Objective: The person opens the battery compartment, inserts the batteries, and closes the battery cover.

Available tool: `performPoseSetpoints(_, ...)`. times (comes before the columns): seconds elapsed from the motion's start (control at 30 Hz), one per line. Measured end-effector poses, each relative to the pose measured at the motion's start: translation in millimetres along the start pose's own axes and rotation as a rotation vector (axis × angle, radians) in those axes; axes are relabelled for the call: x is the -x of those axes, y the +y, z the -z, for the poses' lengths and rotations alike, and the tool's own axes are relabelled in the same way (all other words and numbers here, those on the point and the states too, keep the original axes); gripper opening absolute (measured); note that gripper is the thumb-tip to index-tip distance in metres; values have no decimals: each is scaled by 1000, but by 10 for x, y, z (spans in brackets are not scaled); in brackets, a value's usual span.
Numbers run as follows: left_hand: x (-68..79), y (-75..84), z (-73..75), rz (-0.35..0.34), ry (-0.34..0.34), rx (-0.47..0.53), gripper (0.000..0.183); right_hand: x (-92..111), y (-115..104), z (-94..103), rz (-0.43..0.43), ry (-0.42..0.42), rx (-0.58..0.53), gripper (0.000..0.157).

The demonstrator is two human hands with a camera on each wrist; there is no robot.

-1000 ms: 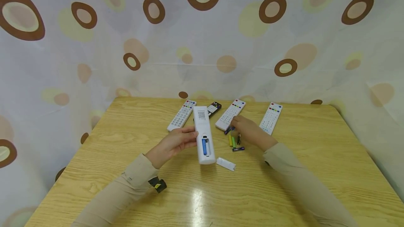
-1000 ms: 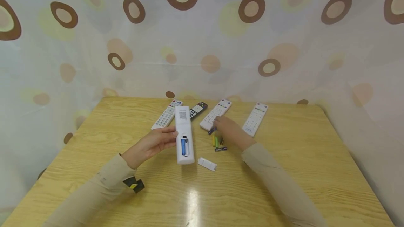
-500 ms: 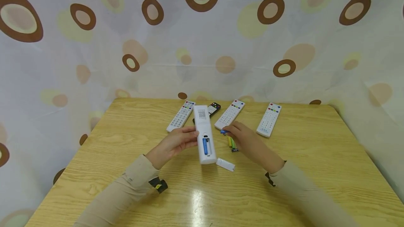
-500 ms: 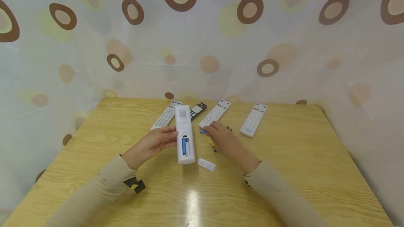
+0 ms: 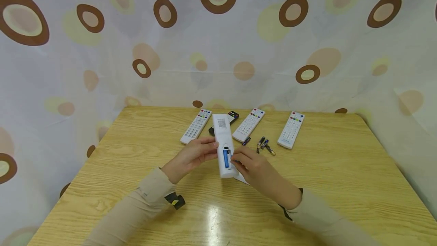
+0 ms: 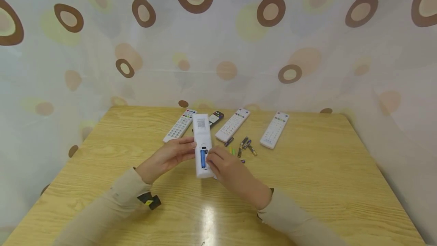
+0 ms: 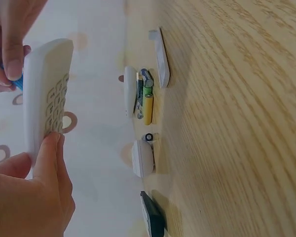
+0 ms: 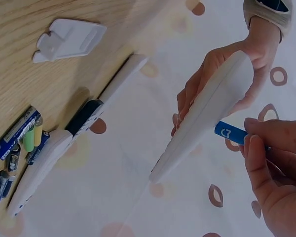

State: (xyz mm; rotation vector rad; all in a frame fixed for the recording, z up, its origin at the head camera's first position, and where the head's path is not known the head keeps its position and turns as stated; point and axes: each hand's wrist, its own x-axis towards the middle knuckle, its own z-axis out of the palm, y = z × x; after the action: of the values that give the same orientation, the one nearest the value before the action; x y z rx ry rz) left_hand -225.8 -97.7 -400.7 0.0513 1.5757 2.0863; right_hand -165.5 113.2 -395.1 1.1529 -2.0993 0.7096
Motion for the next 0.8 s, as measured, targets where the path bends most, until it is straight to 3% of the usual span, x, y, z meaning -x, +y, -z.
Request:
performPoseSetpoints(0.2,-19,-12,-20,8,15,-8,44,9,-51,-26,13,-71,49,23)
performPoseSetpoints(0.4,-19,-14,-22,17,36,-6,44,78,-105,-8,0,-183,89,39)
performPoseSetpoints(0.6,-6,-21,-38,2,-14,0,43,125,-79,-6,-66,-140,-13,32)
performPoseSetpoints(0.7,3,-19,-41,-14,-49,10,43,130,-69,1,-170,-127,-19,31)
performPoseSetpoints(0.8,11,-12,-48,-9,-40,30,44,132,-65,26,-419,-186,-103,40)
